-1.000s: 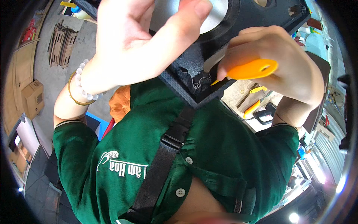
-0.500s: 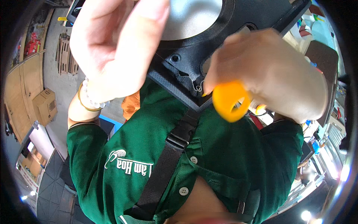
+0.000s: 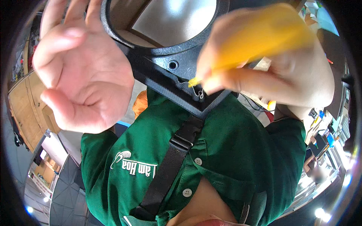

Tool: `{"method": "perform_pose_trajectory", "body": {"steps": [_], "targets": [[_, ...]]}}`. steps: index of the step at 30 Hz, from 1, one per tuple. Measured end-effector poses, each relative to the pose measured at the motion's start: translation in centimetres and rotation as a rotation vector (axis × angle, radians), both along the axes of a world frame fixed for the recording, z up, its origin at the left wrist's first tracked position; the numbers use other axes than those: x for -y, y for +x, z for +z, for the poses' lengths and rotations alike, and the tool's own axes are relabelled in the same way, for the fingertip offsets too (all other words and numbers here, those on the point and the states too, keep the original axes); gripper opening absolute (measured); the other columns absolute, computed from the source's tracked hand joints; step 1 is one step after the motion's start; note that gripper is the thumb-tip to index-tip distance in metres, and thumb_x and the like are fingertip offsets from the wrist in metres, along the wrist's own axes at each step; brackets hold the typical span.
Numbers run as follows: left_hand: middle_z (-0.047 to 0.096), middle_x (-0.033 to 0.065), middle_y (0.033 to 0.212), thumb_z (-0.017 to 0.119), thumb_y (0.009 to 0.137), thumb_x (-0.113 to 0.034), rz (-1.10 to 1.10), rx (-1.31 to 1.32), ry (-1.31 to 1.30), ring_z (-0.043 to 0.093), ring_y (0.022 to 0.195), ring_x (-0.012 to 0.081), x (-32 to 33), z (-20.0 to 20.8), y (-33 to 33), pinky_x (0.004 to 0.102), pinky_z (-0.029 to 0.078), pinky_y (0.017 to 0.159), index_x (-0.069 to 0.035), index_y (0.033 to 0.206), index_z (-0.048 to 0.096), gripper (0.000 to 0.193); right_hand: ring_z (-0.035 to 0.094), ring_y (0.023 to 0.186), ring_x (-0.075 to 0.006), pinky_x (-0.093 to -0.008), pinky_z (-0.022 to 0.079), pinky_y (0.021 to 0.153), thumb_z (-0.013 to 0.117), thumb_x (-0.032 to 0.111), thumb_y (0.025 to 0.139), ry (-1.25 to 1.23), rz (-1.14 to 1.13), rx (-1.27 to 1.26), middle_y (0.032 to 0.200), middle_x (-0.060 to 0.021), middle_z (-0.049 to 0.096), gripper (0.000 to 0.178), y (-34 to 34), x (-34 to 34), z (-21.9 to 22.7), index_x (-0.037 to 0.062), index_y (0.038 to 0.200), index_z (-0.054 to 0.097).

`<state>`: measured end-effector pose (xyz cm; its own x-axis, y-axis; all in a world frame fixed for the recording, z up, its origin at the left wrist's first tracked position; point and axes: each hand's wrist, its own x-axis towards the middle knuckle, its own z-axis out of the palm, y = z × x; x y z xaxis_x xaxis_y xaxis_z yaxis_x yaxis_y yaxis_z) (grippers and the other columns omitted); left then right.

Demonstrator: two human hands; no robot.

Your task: The person applies a black fabric strip to the edges of a black plastic frame with circular cutouts. They use a yellow plastic scraper to press the fabric into place and a heat gun to warm the edges, repeating the process along the perimeter.

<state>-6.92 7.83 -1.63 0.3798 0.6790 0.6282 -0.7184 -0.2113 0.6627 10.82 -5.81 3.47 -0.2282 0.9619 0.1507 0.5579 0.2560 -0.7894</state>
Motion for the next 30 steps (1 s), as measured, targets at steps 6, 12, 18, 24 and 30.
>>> {"method": "perform_pose_trajectory", "body": {"steps": [6, 12, 18, 24, 30], "targets": [[0.022, 0.0286, 0.157, 0.026, 0.099, -0.048, 0.115, 0.222, -0.179, 0.021, 0.139, 0.0607, 0.3, -0.3, 0.9, 0.0748, 0.015, 0.11, -0.016, 0.141, 0.045, 0.056, 0.065, 0.064, -0.0352, -0.0403, 0.052, 0.06, 0.063, 0.013, 0.083, 0.146, -0.046, -0.027, 0.065, -0.0207, 0.061, 0.016, -3.8, -1.6, -1.9, -0.0023, 0.08, 0.066], [0.023, 0.0297, 0.156, 0.024, 0.099, -0.048, 0.177, 0.21, -0.127, 0.022, 0.139, 0.06, -0.4, -0.8, 0.5, 0.0747, 0.017, 0.109, -0.016, 0.142, 0.044, 0.056, 0.065, 0.073, -0.0422, -0.0431, 0.053, 0.066, 0.058, 0.01, 0.08, -0.044, 0.074, 0.014, 0.073, -0.026, 0.063, 0.017, -4.9, -1.6, -3.2, -0.0066, 0.076, 0.059], [0.023, 0.0308, 0.156, 0.023, 0.099, -0.047, 0.207, 0.207, -0.095, 0.023, 0.139, 0.0592, 0.0, -1.2, 0.4, 0.0745, 0.02, 0.108, -0.017, 0.143, 0.042, 0.057, 0.065, 0.076, -0.04, -0.043, 0.053, 0.068, 0.059, 0.009, 0.081, 0.199, -0.08, 0.135, 0.077, -0.0253, 0.063, 0.015, -4.6, -1.8, -3.5, -0.006, 0.079, 0.062], [0.024, 0.0314, 0.155, 0.023, 0.099, -0.047, 0.381, -0.037, 0.122, 0.024, 0.139, 0.0584, 0.5, -1.3, -0.4, 0.0738, 0.022, 0.107, -0.016, 0.142, 0.042, 0.056, 0.067, 0.075, -0.0389, -0.042, 0.055, 0.068, 0.059, 0.008, 0.086, 0.07, -0.064, 0.011, 0.076, -0.0239, 0.065, 0.016, -5.5, -0.9, -3.3, -0.007, 0.085, 0.064], [0.028, 0.0312, 0.153, 0.029, 0.099, -0.039, 0.385, -0.119, 0.222, 0.034, 0.135, 0.0552, 0.5, -1.4, 0.3, 0.0672, 0.029, 0.109, -0.014, 0.138, 0.04, 0.047, 0.067, 0.072, -0.0356, -0.0402, 0.055, 0.065, 0.061, 0.011, 0.086, 0.033, -0.212, 0.168, 0.073, -0.0204, 0.065, 0.015, -4.4, 0.4, -1.3, -0.0026, 0.087, 0.067]]}}
